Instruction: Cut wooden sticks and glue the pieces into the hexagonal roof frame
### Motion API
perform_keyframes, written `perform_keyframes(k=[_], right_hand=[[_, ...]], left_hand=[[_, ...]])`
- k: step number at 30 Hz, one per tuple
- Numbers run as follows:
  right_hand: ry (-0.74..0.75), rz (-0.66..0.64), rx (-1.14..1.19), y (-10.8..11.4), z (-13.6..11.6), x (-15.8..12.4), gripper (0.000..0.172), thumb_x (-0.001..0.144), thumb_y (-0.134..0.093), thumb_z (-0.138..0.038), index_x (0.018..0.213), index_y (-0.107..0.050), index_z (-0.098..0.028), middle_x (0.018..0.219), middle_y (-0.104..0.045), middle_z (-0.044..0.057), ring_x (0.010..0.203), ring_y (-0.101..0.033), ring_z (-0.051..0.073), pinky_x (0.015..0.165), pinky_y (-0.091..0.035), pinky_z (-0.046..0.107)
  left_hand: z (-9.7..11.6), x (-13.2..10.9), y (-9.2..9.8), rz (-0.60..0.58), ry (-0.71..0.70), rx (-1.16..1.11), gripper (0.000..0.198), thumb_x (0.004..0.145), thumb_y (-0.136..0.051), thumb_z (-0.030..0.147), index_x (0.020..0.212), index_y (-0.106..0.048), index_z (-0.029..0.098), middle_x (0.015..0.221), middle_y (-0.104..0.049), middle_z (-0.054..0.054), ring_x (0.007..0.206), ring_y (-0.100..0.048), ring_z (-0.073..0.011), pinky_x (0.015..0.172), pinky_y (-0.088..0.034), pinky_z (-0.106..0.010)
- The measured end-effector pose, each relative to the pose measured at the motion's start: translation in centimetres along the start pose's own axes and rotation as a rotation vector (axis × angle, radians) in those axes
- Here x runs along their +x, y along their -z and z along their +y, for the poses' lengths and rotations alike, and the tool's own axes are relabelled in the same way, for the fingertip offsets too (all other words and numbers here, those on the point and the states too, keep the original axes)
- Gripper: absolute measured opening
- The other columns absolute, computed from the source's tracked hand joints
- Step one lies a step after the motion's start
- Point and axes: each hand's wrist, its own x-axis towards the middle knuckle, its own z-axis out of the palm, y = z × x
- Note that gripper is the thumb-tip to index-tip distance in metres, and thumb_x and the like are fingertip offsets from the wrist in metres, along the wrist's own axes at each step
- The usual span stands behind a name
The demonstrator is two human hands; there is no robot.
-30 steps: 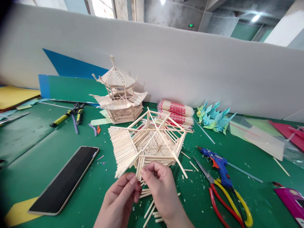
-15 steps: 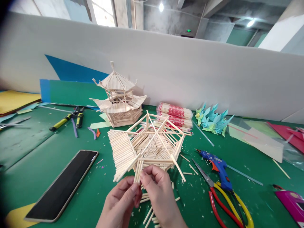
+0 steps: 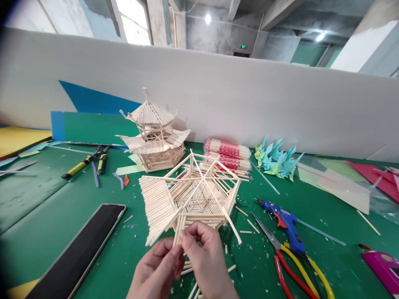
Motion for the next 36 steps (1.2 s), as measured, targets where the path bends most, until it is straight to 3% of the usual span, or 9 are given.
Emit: perform_keyframes(k=[14,18,23,26,29,36], right_hand=[[-0.017,-0.005,-0.006,-0.1,-0.3,-0.5,0.030,0.073,-0.060,-0.044,0.064,-0.054,-0.016,0.048,-0.045,-0.006,0.041,-0.040,0.007,0.040,-0.036,0.019],[0.069,0.147,-0.246,1.3,0.1,-2.6,0.030,0.076,-0.057,-0.045,0.068,-0.058,-0.016,0.051,-0.038,-0.006,0.045,-0.031,0.007,0.041,-0.028,0.018],[0.360,0.409,-0.558,4.9,1.7,-4.9,0.020,0.081,-0.052,-0.039,0.084,-0.057,-0.020,0.057,-0.048,-0.003,0.049,-0.041,0.011,0.043,-0.033,0.021],[0.590,0.498,-0.726,7.6,2.7,-4.4,0.014,0.081,-0.051,-0.032,0.086,-0.053,-0.020,0.062,-0.052,-0.001,0.052,-0.047,0.013,0.046,-0.038,0.022],[0.669,0.546,-0.780,9.7,3.4,-3.4,0.011,0.080,-0.051,-0.029,0.081,-0.051,-0.019,0.067,-0.053,0.001,0.055,-0.049,0.014,0.051,-0.040,0.025],[0.731,0.566,-0.885,10.9,4.3,-3.8,0.007,0.080,-0.052,-0.025,0.077,-0.052,-0.019,0.064,-0.054,0.000,0.053,-0.049,0.014,0.053,-0.040,0.026]], left_hand=[[0.4,-0.2,0.1,-0.040,-0.036,0.030,0.029,0.058,-0.075,0.039,0.062,-0.063,0.013,0.048,-0.049,0.003,0.046,-0.039,-0.0077,0.048,-0.033,-0.019],[0.6,-1.3,0.4,-0.026,-0.038,0.038,0.031,0.055,-0.076,0.038,0.070,-0.066,0.013,0.051,-0.052,0.002,0.045,-0.041,-0.0075,0.047,-0.034,-0.018],[0.1,-2.5,1.7,-0.009,-0.058,0.208,0.026,0.059,-0.074,0.036,0.067,-0.063,0.014,0.056,-0.053,0.002,0.049,-0.041,-0.0090,0.046,-0.033,-0.018],[-0.3,-2.4,3.1,0.009,-0.261,0.454,0.024,0.069,-0.065,0.035,0.059,-0.055,0.016,0.051,-0.044,0.004,0.048,-0.036,-0.0100,0.046,-0.030,-0.020],[-0.5,-1.8,4.5,0.038,-0.563,0.735,0.024,0.078,-0.055,0.024,0.055,-0.048,0.020,0.052,-0.038,0.005,0.050,-0.034,-0.0120,0.050,-0.029,-0.022],[-0.9,-0.3,6.4,0.126,-0.813,0.922,0.033,0.077,-0.049,0.015,0.049,-0.034,0.022,0.051,-0.032,0.005,0.051,-0.033,-0.0148,0.057,-0.027,-0.026]])
